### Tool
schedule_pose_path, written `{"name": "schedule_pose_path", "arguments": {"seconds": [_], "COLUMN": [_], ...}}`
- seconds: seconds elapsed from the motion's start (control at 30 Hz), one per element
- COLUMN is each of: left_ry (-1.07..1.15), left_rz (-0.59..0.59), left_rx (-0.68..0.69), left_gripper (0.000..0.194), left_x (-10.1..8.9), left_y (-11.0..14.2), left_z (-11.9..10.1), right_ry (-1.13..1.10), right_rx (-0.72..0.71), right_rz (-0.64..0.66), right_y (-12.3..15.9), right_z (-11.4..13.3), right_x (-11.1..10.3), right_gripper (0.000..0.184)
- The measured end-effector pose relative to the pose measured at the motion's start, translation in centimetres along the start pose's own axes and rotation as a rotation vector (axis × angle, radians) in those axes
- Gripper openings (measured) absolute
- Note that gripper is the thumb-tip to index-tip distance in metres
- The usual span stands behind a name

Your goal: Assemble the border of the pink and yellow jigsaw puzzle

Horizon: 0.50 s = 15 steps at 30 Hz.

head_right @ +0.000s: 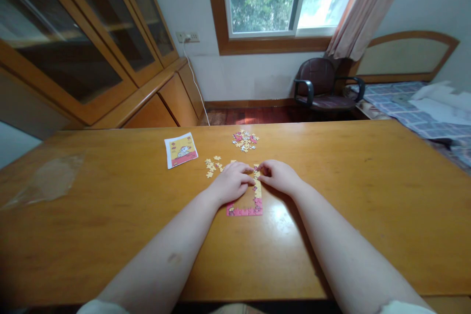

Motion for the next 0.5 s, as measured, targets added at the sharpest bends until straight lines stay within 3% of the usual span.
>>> {"name": "schedule_pose_path", "arguments": {"seconds": [0.5], "left_ry": [0.043], "left_rz": [0.061], "left_rx": [0.040], "left_gripper": [0.027], "left_x": [0.02], "left_y": [0.35], "left_z": [-0.68], "right_ry": [-0.001], "right_rx": [0.009], "right_rz": [0.008], "right_y": [0.08], "right_z": [0.14], "right_x": [-0.06], "right_gripper": [0.017]}}
Point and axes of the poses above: each hand's wrist, its own y-axis away from the middle knuckle, its own x-axis out of the palm, z = x × y, the point moved 8 cm from there along -y, towards the middle knuckle, and after that the axes turned 8 degrees about -x, right-handed, at the moved point
